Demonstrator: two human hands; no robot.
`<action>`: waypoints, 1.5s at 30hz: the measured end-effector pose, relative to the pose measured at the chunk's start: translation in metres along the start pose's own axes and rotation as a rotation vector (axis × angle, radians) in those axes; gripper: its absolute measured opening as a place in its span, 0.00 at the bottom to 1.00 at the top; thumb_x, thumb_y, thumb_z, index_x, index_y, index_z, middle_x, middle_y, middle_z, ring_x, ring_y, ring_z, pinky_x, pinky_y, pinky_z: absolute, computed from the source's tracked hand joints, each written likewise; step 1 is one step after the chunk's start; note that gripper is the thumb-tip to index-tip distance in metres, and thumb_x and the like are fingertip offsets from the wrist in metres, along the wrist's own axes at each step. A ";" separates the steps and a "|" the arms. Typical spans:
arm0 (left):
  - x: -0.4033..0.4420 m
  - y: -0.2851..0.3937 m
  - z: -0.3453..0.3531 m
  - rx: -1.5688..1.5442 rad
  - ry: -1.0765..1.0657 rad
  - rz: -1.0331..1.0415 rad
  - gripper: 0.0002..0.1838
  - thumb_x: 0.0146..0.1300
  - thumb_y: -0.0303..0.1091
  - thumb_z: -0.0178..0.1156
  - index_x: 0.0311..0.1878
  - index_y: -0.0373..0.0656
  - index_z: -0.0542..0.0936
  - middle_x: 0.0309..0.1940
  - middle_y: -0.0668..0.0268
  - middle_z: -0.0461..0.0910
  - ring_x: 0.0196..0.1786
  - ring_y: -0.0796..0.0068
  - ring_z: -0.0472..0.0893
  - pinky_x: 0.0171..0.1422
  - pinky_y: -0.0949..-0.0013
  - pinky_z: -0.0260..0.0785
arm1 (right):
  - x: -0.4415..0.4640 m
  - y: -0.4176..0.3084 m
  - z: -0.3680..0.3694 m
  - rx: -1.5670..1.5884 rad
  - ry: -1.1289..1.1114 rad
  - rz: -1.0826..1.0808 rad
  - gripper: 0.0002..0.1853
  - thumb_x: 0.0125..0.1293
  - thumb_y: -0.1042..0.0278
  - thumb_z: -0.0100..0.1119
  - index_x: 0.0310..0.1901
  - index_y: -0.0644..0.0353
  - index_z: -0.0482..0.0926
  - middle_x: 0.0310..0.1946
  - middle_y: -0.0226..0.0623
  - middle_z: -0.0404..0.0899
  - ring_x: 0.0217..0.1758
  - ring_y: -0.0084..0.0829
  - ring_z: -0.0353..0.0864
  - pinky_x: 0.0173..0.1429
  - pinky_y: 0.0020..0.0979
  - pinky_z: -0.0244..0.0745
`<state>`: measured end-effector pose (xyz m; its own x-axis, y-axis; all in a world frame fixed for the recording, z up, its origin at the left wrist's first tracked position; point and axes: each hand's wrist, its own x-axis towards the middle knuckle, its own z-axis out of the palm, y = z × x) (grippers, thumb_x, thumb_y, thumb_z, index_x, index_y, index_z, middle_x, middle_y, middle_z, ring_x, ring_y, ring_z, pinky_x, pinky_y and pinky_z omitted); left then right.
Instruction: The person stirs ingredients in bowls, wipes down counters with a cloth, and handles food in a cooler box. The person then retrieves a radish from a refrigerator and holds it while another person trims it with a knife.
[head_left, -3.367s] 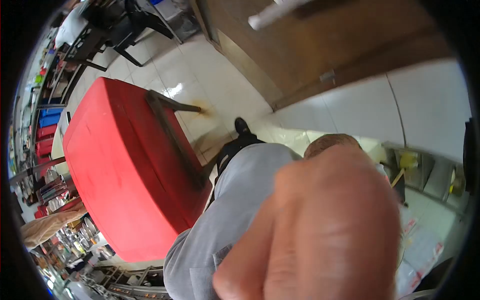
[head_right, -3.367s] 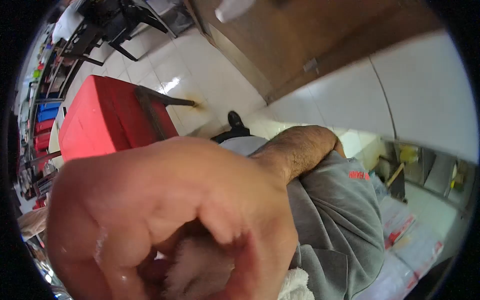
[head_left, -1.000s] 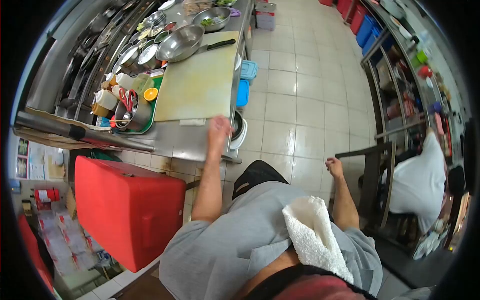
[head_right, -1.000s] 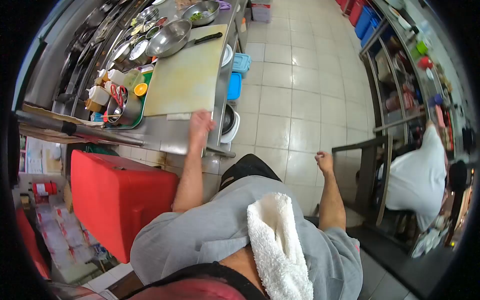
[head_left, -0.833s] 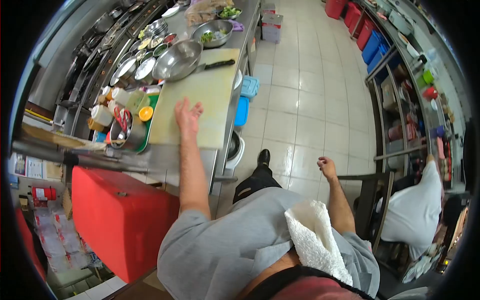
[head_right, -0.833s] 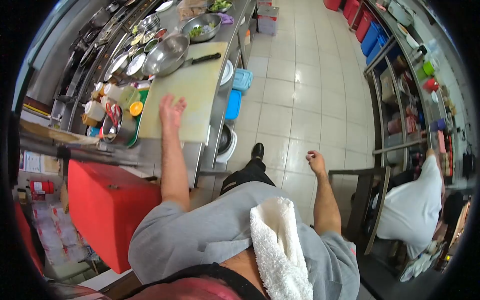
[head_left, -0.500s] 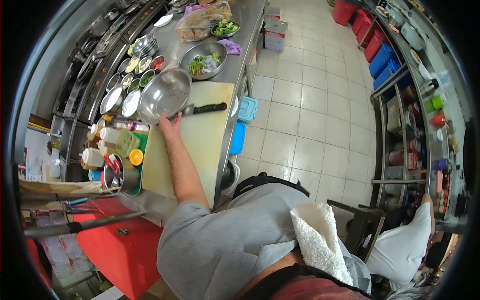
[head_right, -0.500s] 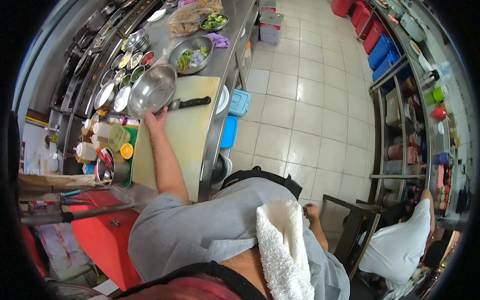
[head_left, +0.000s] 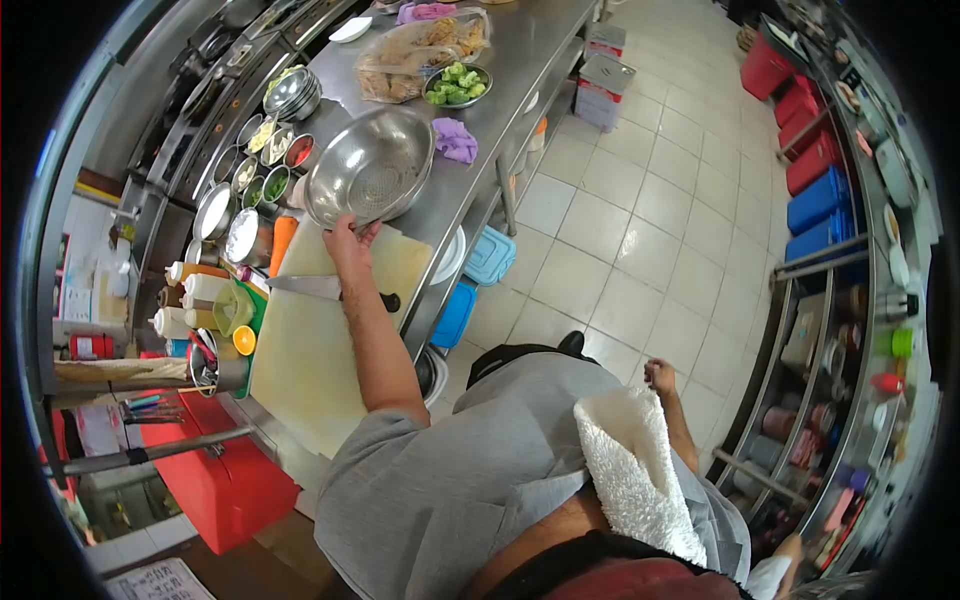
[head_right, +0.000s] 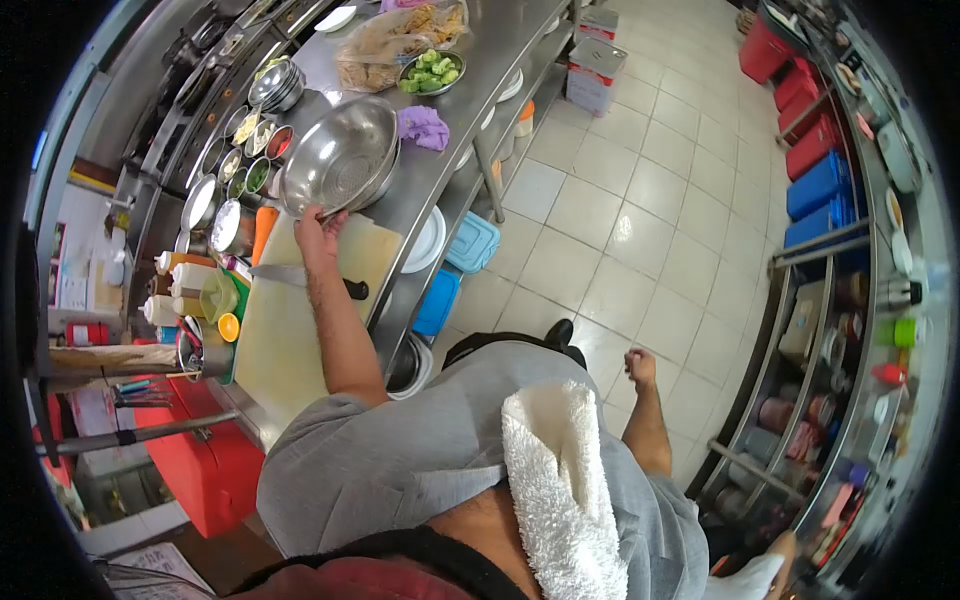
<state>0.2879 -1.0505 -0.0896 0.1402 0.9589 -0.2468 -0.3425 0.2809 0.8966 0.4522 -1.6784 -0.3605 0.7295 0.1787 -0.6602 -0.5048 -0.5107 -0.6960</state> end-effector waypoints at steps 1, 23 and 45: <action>-0.002 -0.004 0.011 0.078 0.088 -0.005 0.18 0.52 0.29 0.58 0.46 0.32 0.70 0.42 0.49 0.74 0.38 0.52 0.78 0.42 0.58 0.75 | 0.024 -0.030 -0.008 -0.051 0.008 -0.005 0.11 0.58 0.65 0.57 0.41 0.59 0.76 0.23 0.31 0.75 0.20 0.23 0.73 0.20 0.23 0.65; 0.269 -0.043 0.269 1.955 -0.855 0.170 0.12 0.56 0.31 0.50 0.35 0.34 0.80 0.27 0.56 0.81 0.28 0.66 0.82 0.30 0.67 0.74 | 0.191 -0.607 0.254 -0.099 -0.725 -0.478 0.20 0.61 0.68 0.58 0.54 0.64 0.71 0.34 0.34 0.77 0.28 0.22 0.75 0.30 0.25 0.70; 0.242 -0.001 0.242 0.946 -0.674 -0.235 0.07 0.52 0.28 0.59 0.27 0.33 0.74 0.20 0.64 0.74 0.22 0.75 0.78 0.27 0.71 0.74 | 0.261 -0.782 0.437 -0.927 -0.290 -1.483 0.09 0.53 0.67 0.55 0.37 0.55 0.75 0.38 0.43 0.78 0.39 0.44 0.78 0.47 0.45 0.69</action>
<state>0.5468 -0.8288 -0.0608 0.6660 0.5934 -0.4521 0.5406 0.0337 0.8406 0.8359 -0.8652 -0.1118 0.1386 0.9654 0.2208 0.9183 -0.0418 -0.3937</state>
